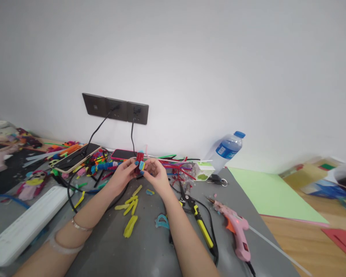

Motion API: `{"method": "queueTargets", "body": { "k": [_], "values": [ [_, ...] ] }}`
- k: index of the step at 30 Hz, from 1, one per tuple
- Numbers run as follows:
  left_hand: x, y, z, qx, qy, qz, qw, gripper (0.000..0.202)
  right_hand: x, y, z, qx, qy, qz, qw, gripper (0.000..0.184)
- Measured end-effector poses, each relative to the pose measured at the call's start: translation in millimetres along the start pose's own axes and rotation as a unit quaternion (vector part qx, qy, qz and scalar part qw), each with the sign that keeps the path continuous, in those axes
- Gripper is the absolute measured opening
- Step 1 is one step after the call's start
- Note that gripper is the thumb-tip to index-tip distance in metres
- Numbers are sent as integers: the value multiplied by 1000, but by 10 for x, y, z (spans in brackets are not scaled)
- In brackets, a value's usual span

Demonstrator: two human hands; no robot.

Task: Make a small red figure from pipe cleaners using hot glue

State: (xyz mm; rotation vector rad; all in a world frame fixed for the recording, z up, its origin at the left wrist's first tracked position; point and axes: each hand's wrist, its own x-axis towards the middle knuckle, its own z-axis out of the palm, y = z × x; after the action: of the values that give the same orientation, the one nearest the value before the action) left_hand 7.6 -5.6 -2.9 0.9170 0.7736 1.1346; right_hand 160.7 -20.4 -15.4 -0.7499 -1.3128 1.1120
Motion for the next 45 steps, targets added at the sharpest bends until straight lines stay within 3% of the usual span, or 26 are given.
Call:
{"method": "queueTargets", "body": {
  "k": [6,14,17,22,25,27,36,45],
  "values": [
    [29,-21,-12,-20,25,7,999,41,24,-56,-30,37,73,1,997,37],
    [4,48,50,-89,1,-4,996,24,18,-86,-59,61,75,19,995,36],
    [4,79,75,-110,16,-19,994,16,40,-48,-71,44,89,29,995,38],
    [1,112,90,-121,46,-28,991,8,53,69,-116,7,88,116,989,41],
    [-5,125,89,-135,49,-19,989,16,32,101,-134,-29,61,184,981,39],
    [-5,125,84,-133,48,-17,990,19,20,105,-133,-47,49,190,979,37],
    [33,-3,-3,41,43,84,995,36,-21,201,-79,-177,-19,114,977,22],
    [-66,68,32,222,61,230,946,30,-13,191,-104,-192,-18,107,975,23]
  ]
}}
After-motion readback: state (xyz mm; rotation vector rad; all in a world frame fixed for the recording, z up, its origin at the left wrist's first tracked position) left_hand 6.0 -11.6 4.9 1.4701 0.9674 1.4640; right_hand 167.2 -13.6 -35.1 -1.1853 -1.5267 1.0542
